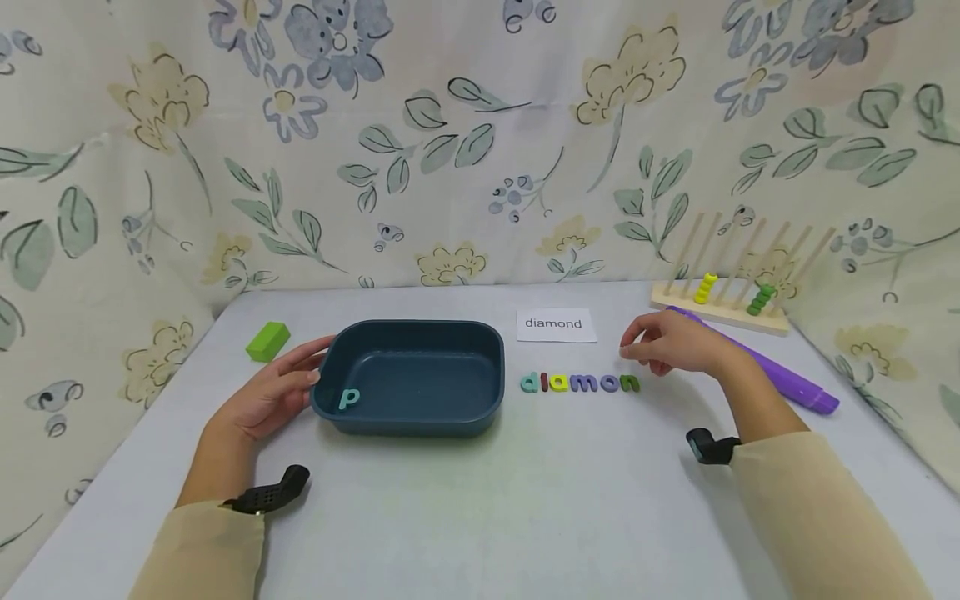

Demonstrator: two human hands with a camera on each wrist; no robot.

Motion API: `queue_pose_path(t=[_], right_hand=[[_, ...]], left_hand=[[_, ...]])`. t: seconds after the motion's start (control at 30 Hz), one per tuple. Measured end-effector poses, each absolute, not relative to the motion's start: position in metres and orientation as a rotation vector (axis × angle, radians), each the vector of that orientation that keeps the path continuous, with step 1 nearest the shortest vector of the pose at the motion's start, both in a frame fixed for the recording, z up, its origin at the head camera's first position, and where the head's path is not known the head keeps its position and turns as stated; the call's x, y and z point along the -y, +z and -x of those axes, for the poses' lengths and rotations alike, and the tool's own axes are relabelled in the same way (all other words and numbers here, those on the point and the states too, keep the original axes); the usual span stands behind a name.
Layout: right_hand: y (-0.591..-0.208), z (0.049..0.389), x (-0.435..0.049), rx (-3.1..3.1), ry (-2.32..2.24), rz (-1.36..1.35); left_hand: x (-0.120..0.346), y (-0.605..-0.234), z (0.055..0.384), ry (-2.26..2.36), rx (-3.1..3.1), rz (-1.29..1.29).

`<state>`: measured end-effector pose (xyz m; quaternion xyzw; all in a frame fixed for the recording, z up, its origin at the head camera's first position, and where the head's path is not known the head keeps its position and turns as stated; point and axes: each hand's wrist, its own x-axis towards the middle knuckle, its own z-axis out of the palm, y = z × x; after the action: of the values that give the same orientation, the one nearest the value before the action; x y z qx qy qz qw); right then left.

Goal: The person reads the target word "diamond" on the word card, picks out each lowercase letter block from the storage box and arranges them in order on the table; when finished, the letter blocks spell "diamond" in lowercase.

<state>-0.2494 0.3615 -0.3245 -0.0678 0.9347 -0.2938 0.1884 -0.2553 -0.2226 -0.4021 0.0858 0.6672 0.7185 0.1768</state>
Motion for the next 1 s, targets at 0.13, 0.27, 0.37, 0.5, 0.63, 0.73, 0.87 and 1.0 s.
queue_pose_path(t=[0.13,0.27,0.37,0.5,0.63,0.73,0.87,1.0], right_hand=[[-0.313,0.253,-0.353,-2.698,-0.878,0.223],[-0.301,0.254,-0.341,-2.726,-0.918,0.254],[-0.294,0.255,-0.332,-2.744,-0.920,0.290],[-0.286,0.255,-0.322,-2.787,-0.907,0.339],[-0.282,0.256,-0.314,-2.808,-0.935,0.381],[-0.279,0.257,-0.305,-2.800,-0.966,0.416],[-0.276,0.258,-0.291,-2.787,-0.997,0.461],[-0.273,0.262,-0.277,-2.771,-1.019,0.532]], left_hand=[[0.223,-0.402,0.255,2.035,-1.889,-0.245],[0.224,-0.402,0.255,2.035,-1.884,-0.244],[0.224,-0.402,0.255,2.034,-1.879,-0.243],[0.224,-0.401,0.255,2.028,-1.878,-0.251],[0.225,-0.401,0.256,2.020,-1.876,-0.272],[0.225,-0.401,0.257,2.022,-1.873,-0.278],[0.225,-0.402,0.257,2.022,-1.877,-0.276],[0.225,-0.403,0.256,2.019,-1.883,-0.267]])
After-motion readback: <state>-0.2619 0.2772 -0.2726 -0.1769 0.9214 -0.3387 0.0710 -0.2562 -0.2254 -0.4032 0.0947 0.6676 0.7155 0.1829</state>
